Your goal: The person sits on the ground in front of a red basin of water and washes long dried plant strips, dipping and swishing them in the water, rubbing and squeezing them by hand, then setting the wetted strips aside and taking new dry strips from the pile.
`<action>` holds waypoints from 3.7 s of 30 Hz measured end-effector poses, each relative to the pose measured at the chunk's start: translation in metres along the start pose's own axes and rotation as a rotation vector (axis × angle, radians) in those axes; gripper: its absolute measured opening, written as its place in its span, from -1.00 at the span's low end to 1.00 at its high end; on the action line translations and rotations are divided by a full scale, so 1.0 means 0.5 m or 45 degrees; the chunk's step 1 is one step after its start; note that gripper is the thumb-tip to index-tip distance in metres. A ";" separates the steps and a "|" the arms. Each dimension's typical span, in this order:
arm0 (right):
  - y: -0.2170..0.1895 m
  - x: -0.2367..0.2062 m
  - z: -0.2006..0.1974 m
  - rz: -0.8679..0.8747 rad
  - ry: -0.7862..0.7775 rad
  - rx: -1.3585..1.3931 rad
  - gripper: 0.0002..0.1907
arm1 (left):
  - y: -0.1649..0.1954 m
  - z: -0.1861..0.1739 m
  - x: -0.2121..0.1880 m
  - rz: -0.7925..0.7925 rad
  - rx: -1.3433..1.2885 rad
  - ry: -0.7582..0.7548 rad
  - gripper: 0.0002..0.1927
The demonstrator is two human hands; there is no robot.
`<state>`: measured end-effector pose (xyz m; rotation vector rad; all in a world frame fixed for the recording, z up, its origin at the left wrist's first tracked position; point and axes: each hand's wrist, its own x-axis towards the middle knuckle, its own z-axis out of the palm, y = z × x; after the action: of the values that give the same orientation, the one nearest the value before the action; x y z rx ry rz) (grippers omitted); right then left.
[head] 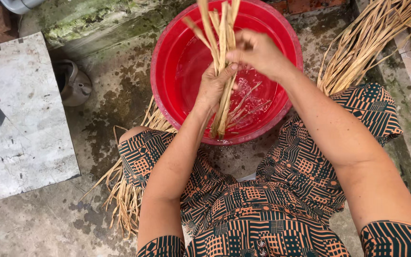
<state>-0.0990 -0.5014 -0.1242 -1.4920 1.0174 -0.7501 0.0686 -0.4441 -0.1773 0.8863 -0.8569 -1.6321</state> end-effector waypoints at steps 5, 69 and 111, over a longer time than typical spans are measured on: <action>0.019 -0.009 0.013 -0.047 0.095 0.076 -0.87 | 0.017 -0.005 0.000 0.008 -0.046 0.033 -0.67; 0.073 0.016 0.035 0.079 0.243 0.425 -0.79 | 0.008 0.048 -0.044 -0.159 0.276 0.120 -0.67; -0.022 0.003 0.044 -0.213 0.045 0.348 -0.57 | 0.054 0.038 -0.061 -0.246 0.570 -0.030 -0.18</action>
<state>-0.0769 -0.4932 -0.1175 -1.3399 0.7865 -0.9958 0.0697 -0.4181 -0.1407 1.2945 -1.2113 -1.6432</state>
